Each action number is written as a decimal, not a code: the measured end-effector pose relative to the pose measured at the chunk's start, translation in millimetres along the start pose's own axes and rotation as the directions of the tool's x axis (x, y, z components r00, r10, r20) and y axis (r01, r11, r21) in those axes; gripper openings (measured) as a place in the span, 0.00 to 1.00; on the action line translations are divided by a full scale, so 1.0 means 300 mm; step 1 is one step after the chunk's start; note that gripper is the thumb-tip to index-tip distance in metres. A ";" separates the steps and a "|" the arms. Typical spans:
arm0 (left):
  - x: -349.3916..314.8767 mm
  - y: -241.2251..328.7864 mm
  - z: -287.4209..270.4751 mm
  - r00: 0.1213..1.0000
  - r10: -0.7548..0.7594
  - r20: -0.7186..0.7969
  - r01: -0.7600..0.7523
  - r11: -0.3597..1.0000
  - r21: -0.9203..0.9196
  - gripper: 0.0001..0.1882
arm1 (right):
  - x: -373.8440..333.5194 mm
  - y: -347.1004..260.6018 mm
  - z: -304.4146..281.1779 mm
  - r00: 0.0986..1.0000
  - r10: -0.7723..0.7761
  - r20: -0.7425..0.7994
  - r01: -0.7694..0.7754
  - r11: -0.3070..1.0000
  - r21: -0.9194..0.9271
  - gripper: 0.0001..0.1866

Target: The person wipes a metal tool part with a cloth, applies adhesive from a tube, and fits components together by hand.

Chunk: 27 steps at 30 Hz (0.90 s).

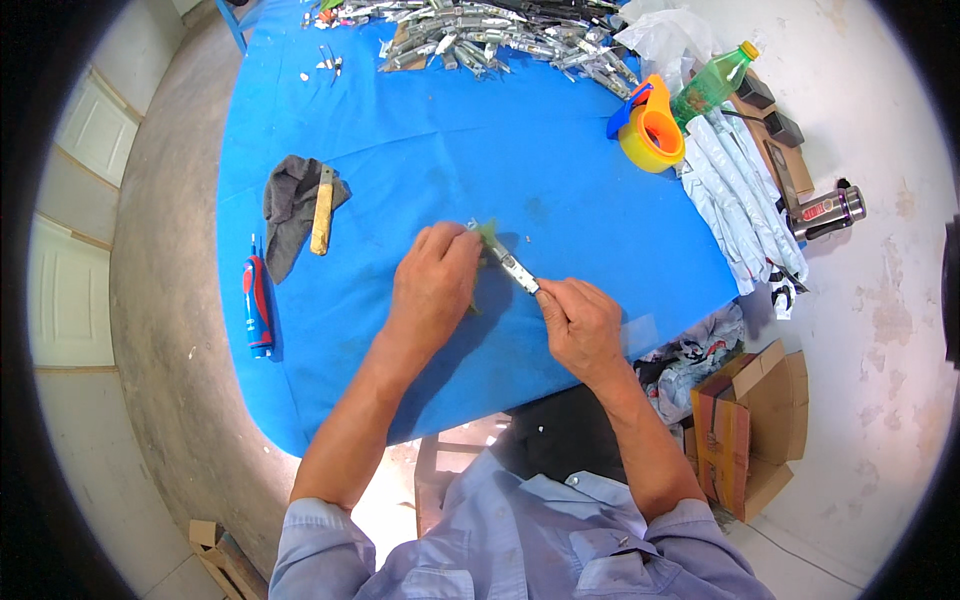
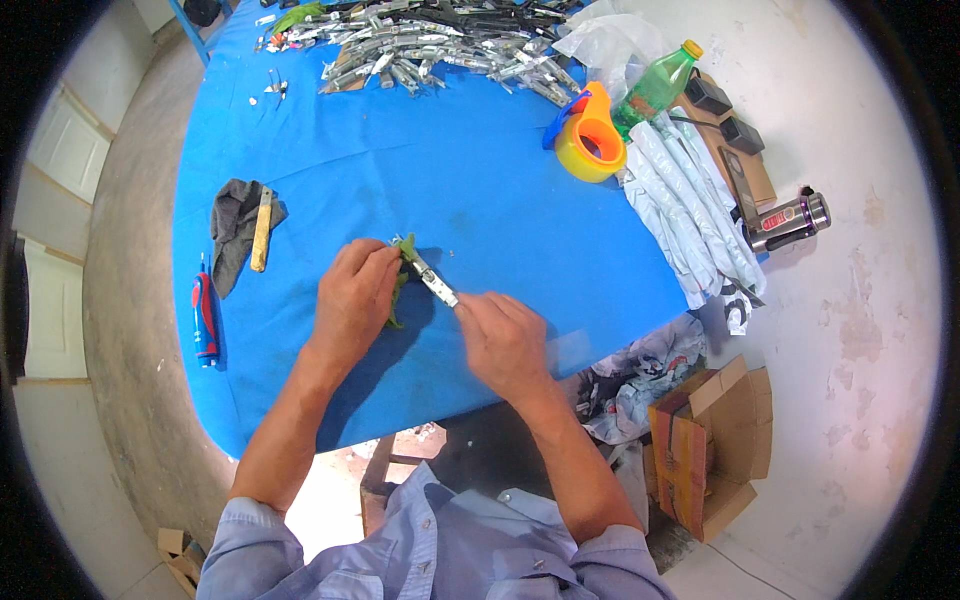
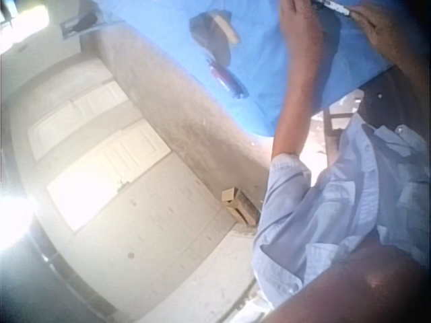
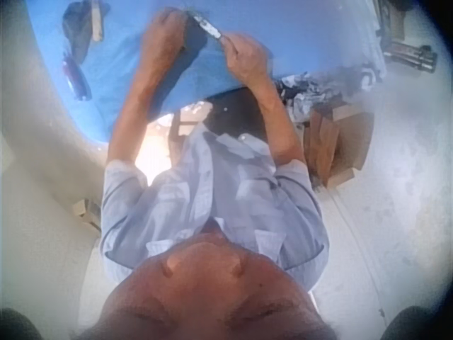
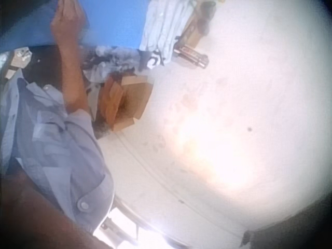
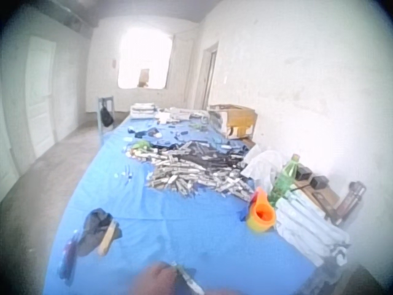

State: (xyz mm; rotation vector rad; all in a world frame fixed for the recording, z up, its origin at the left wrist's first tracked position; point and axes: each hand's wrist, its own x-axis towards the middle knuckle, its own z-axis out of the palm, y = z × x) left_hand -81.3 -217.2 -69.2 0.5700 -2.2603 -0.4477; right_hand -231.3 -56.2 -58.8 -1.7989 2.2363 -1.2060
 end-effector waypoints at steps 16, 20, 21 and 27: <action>-0.044 0.121 0.018 0.958 0.215 0.189 -0.167 0.957 -0.237 0.14 | -0.014 0.028 0.010 1.000 0.016 0.012 -0.015 0.999 -0.050 0.08; -0.030 0.068 0.012 0.981 0.128 0.143 -0.118 0.990 -0.075 0.13 | -0.002 0.006 0.004 1.000 0.026 -0.010 -0.026 0.999 0.039 0.08; -0.023 0.054 0.008 0.988 0.104 0.117 -0.100 0.994 -0.043 0.12 | -0.001 0.004 0.004 1.000 0.025 -0.014 -0.024 0.999 0.047 0.08; 0.010 -0.001 -0.005 1.000 0.019 0.004 -0.019 0.998 0.058 0.08 | -0.012 0.007 -0.002 0.999 0.040 -0.017 -0.039 0.999 0.035 0.09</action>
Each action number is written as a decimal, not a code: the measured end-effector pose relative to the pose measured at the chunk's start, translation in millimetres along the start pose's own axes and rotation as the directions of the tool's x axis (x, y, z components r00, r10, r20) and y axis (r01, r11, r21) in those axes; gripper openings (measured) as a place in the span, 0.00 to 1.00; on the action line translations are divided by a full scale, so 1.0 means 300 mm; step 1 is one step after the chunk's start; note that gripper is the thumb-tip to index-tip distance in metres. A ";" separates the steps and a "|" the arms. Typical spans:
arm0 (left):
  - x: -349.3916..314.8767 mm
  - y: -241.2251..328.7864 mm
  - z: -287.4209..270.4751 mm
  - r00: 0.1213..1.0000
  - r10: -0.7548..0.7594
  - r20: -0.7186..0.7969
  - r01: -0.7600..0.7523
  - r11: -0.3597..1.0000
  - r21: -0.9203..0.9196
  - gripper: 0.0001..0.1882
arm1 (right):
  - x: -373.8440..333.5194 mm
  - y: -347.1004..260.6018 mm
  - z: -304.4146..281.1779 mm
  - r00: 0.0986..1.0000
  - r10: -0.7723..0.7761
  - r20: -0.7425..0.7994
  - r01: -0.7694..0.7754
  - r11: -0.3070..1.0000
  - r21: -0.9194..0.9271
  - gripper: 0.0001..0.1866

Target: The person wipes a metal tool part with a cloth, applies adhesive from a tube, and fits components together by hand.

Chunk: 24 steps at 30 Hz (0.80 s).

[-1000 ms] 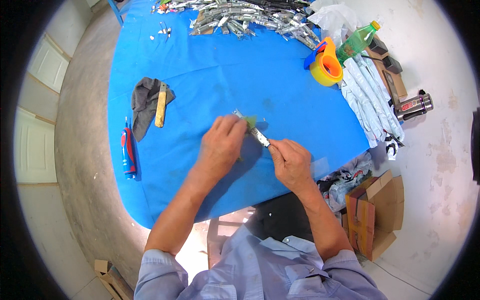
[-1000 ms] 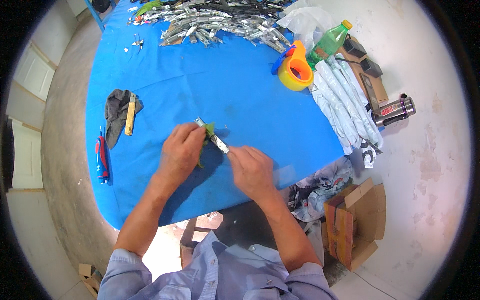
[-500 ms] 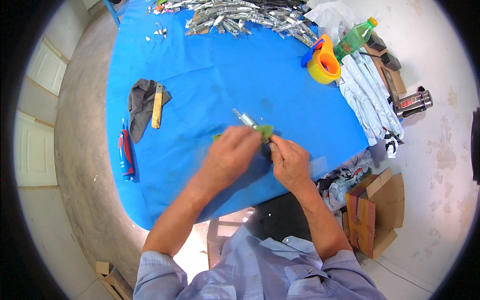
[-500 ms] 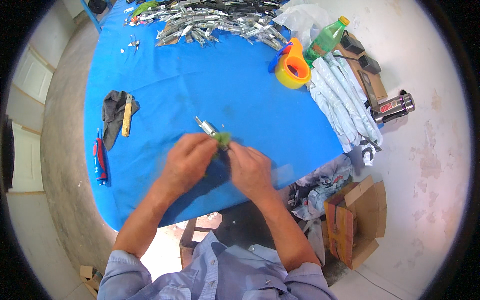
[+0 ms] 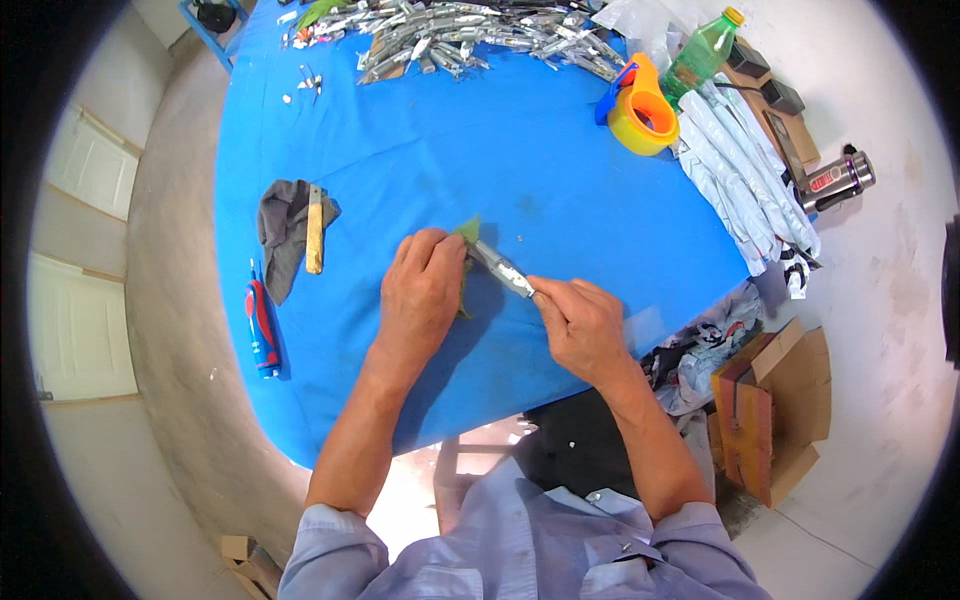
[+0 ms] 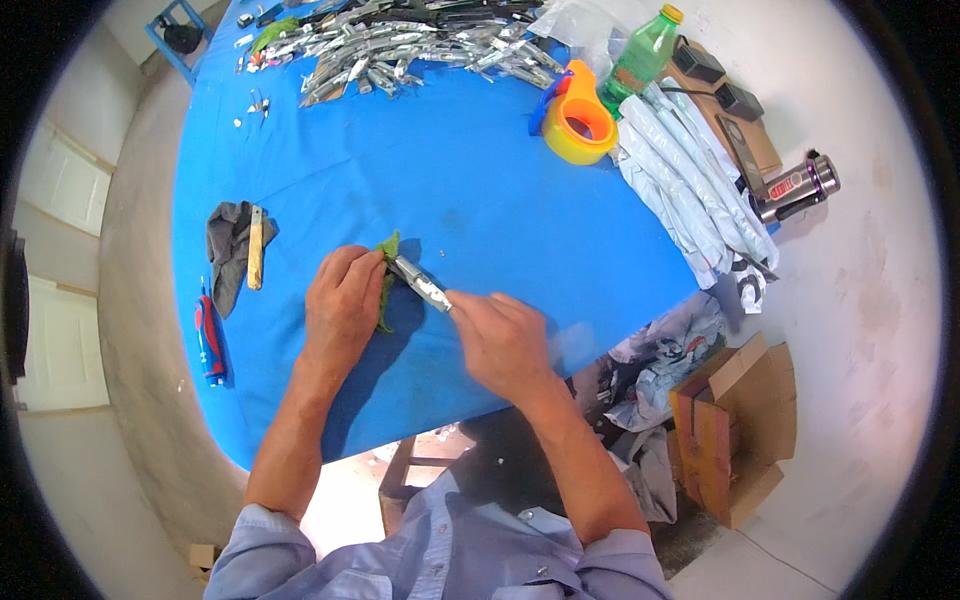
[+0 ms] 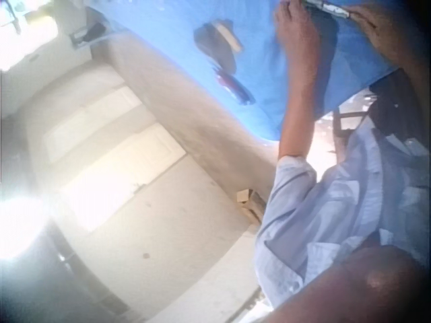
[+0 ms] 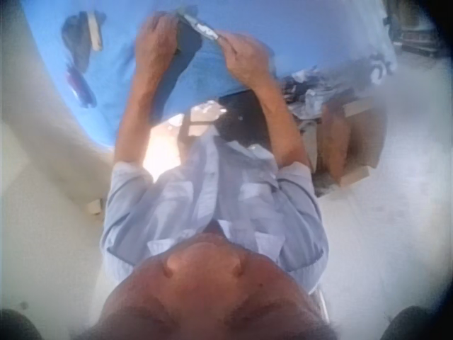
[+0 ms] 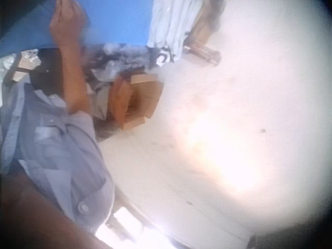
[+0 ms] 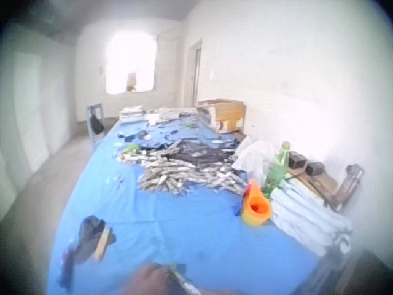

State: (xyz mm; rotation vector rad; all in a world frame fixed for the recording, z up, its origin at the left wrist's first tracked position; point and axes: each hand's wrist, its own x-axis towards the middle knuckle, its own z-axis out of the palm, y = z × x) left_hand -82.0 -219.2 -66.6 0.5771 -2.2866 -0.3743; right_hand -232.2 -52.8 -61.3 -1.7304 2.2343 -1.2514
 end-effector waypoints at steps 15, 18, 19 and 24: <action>0.013 -0.092 -0.001 0.963 -0.270 -0.019 0.268 0.962 -0.058 0.09 | -0.042 0.015 -0.029 0.976 0.172 0.130 -0.175 0.984 0.015 0.12; 0.010 -0.059 -0.036 0.940 -0.341 0.016 0.341 0.933 -0.114 0.11 | -0.109 0.009 -0.065 0.976 0.192 0.100 -0.200 0.976 0.084 0.12; -0.002 -0.042 -0.061 0.935 -0.354 0.019 0.353 0.926 -0.138 0.11 | -0.133 0.004 -0.077 0.975 0.201 0.091 -0.210 0.971 0.111 0.13; -0.068 0.209 -0.156 0.935 -0.353 0.021 0.352 0.922 -0.162 0.11 | -0.262 -0.010 -0.148 0.962 0.271 0.045 -0.275 0.946 0.174 0.12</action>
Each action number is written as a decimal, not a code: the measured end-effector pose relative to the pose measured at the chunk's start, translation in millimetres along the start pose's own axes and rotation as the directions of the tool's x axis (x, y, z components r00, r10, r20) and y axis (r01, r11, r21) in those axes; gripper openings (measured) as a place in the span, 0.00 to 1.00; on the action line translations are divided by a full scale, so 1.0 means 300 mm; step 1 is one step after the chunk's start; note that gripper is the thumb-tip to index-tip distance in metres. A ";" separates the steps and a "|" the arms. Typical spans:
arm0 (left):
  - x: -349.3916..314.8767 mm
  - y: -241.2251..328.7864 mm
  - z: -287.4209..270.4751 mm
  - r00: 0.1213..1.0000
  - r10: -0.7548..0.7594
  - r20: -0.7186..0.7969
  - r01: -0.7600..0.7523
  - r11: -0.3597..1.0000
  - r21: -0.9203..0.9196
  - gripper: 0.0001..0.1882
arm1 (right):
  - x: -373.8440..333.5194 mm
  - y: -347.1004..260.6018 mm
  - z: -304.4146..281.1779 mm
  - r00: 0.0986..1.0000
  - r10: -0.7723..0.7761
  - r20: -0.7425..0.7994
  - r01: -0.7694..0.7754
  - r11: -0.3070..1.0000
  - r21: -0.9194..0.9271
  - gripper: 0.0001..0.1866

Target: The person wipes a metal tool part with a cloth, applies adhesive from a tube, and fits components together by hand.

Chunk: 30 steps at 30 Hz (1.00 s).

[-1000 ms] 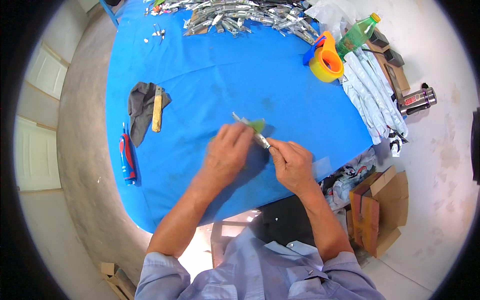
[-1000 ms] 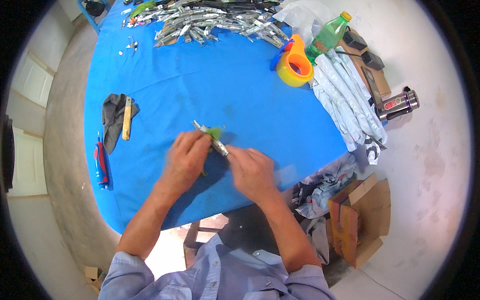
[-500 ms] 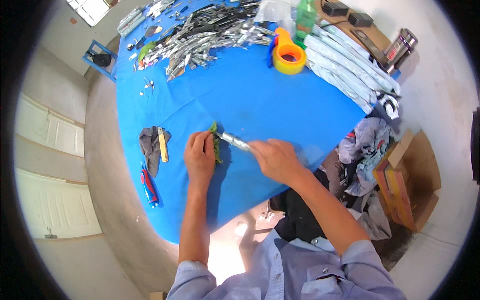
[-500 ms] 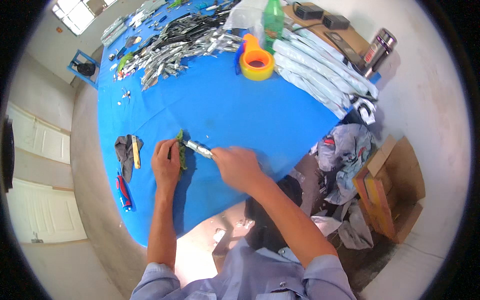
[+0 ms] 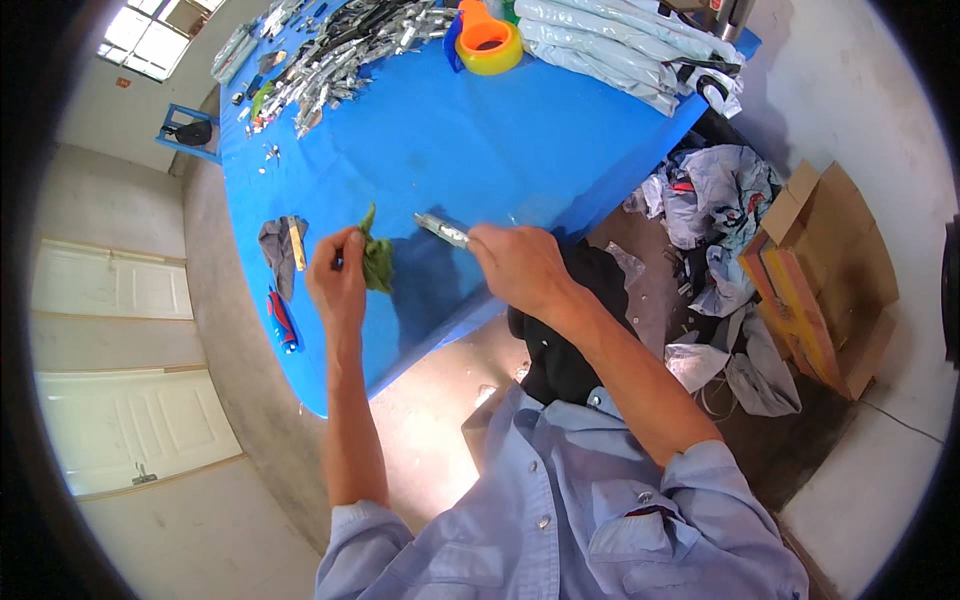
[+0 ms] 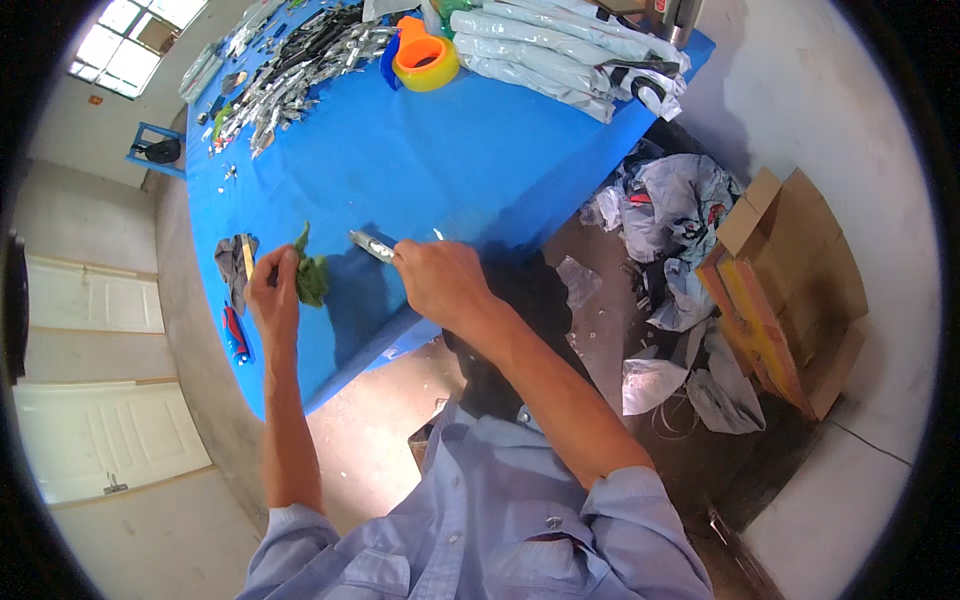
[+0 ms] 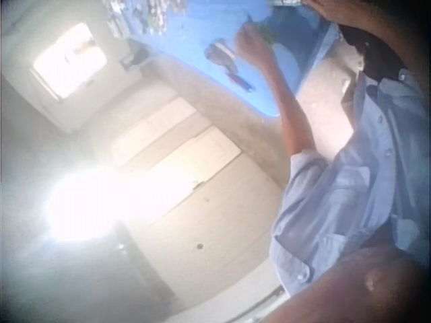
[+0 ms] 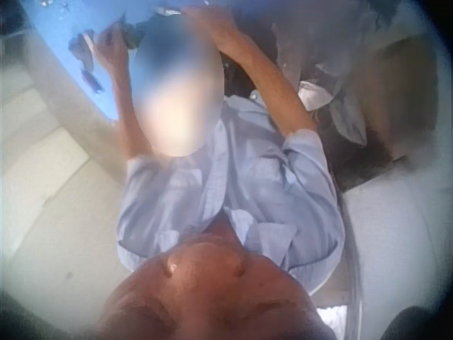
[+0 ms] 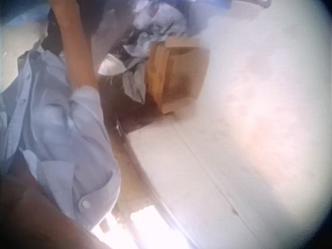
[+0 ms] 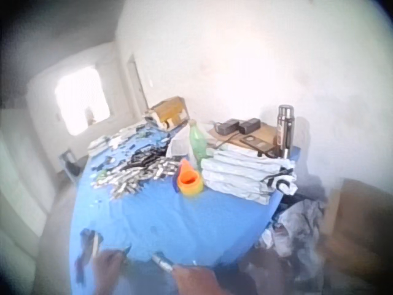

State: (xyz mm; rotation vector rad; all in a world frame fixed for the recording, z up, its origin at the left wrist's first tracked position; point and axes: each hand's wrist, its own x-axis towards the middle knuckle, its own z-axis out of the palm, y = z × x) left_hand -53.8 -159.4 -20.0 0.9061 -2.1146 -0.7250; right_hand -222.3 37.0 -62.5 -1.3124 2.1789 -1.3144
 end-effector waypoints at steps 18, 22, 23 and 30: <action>-0.265 0.176 0.077 0.969 0.242 0.051 -0.247 0.927 0.281 0.08 | -0.109 0.102 -0.008 0.988 0.088 -0.127 -0.040 0.940 0.338 0.08; -0.255 0.301 0.073 0.902 0.432 0.018 -0.377 0.766 0.520 0.11 | -0.110 0.122 -0.010 0.976 0.007 -0.216 0.047 0.969 0.244 0.09; -0.295 0.312 0.089 0.919 0.372 0.131 -0.393 0.832 0.392 0.13 | -0.115 0.136 -0.016 0.979 0.021 -0.204 0.029 0.970 0.240 0.09; -0.604 0.326 0.243 0.846 0.247 0.473 -0.335 0.936 0.110 0.12 | -0.102 0.122 0.000 0.978 0.013 -0.209 0.044 0.963 0.264 0.07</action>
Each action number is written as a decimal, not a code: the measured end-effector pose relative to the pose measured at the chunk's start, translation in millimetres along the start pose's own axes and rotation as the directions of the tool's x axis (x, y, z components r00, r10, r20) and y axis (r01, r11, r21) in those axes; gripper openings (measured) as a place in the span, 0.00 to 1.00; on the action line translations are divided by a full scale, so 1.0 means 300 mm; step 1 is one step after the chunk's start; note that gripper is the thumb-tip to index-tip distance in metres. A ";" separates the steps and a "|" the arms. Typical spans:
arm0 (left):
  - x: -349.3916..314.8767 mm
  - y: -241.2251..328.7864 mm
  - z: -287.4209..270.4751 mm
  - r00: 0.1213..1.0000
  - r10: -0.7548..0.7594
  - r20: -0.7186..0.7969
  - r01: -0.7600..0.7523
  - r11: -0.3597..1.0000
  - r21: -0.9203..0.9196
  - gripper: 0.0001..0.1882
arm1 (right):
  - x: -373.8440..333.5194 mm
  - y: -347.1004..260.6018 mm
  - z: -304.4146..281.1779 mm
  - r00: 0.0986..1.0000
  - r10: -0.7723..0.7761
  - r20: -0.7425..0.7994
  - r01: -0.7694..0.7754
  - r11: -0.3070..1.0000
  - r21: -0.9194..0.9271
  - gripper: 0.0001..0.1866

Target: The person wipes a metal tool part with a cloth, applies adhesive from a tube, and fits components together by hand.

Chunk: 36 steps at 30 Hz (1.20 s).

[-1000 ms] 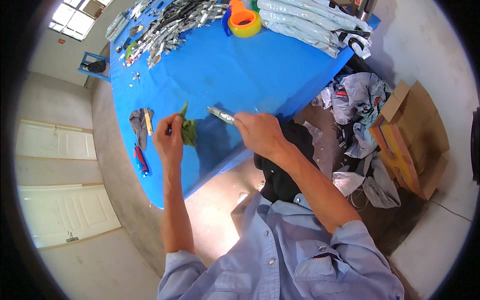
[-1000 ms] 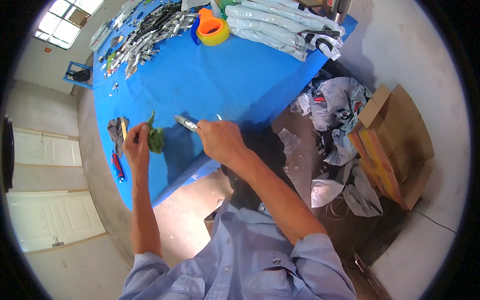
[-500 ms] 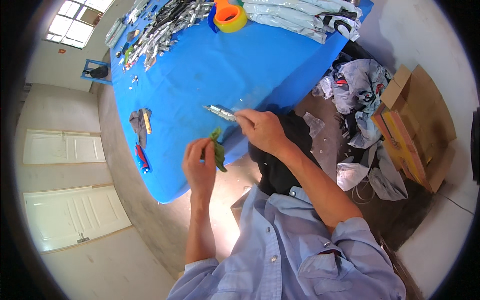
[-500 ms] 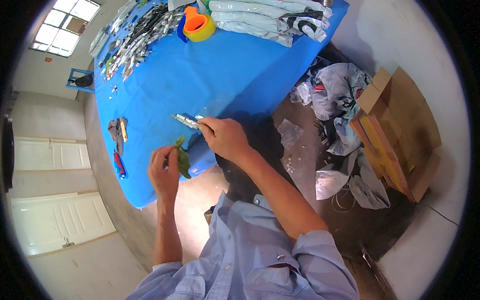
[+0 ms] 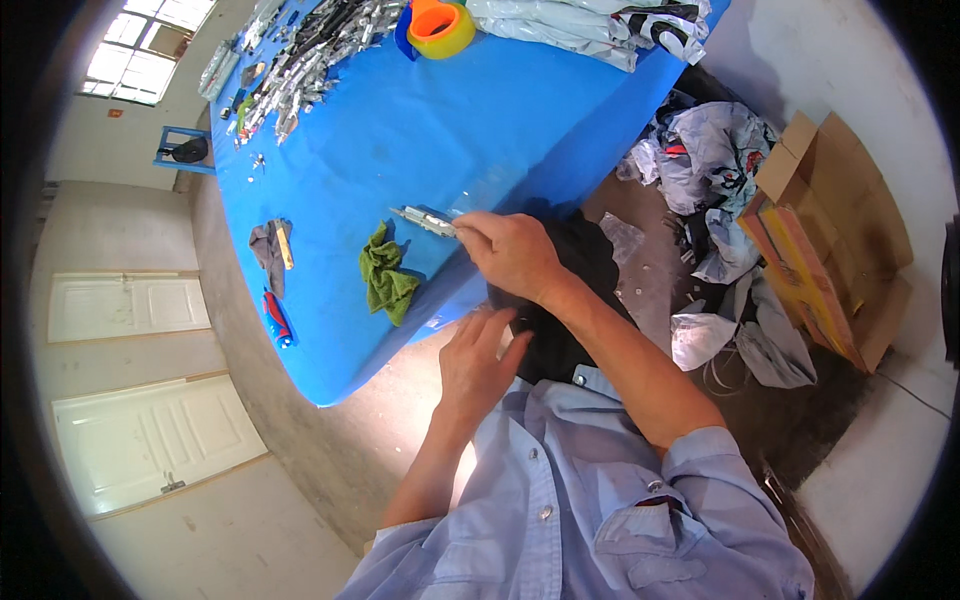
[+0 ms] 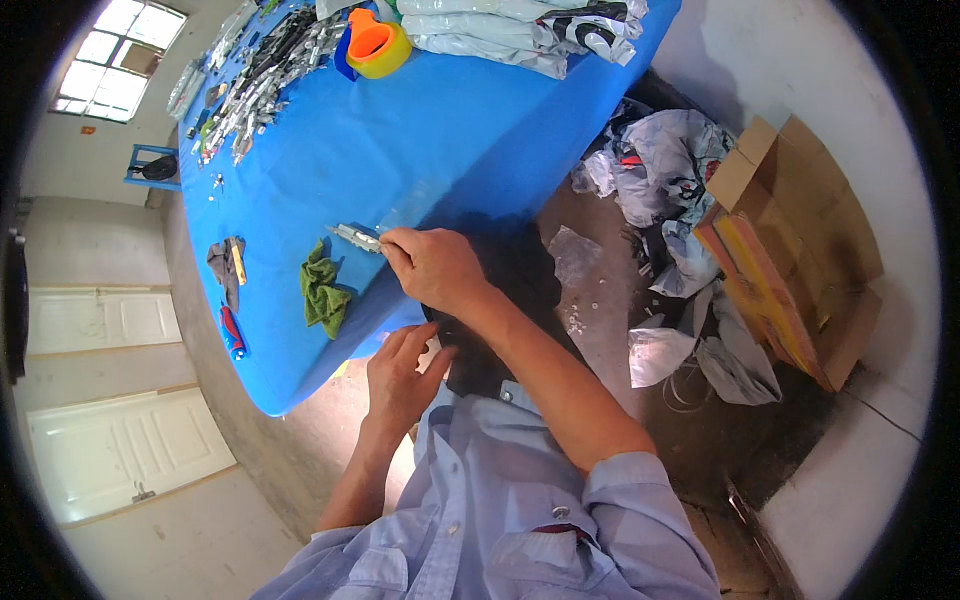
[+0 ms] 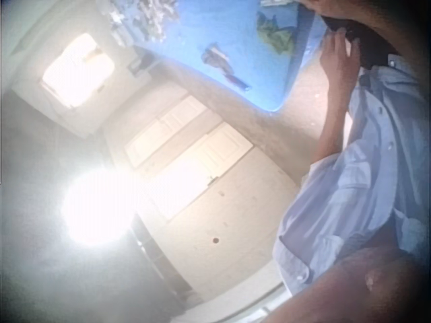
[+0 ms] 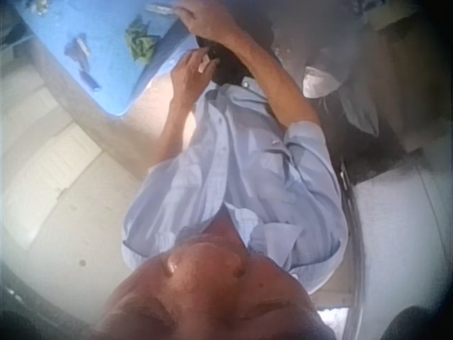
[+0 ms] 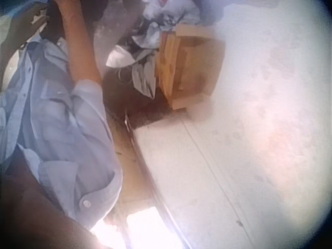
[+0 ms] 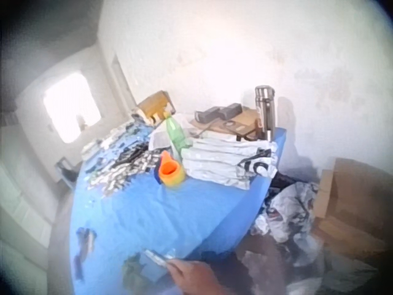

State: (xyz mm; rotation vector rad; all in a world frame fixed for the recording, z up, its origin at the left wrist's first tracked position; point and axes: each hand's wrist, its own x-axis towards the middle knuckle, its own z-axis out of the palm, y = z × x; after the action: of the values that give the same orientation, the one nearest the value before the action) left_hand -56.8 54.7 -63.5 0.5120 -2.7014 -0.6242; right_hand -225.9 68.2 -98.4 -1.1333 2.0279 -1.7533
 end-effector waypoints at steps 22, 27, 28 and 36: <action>-0.338 -0.350 -0.044 0.847 -0.501 0.178 0.436 0.846 0.306 0.10 | -0.016 -0.017 -0.035 0.997 0.019 0.070 -0.016 0.999 -0.044 0.15; -0.361 -0.400 -0.088 0.919 -0.392 -0.050 0.391 0.885 0.253 0.10 | -0.022 -0.028 -0.029 0.996 0.041 0.085 -0.038 0.999 -0.037 0.16; -0.354 -0.396 -0.103 0.885 -0.465 0.029 0.440 0.854 0.277 0.09 | -0.023 -0.026 -0.029 0.995 0.053 0.090 -0.049 0.998 -0.041 0.16; -0.410 -0.485 -0.143 0.882 -0.460 0.101 0.452 0.887 0.094 0.09 | -0.028 -0.042 -0.023 0.996 0.053 0.074 -0.051 0.998 -0.031 0.16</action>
State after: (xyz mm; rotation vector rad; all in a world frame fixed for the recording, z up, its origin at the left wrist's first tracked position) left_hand 107.3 -32.4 -123.0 1.1893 -2.7308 -0.6986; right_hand -219.4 79.0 -87.7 -1.1270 2.0268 -1.6363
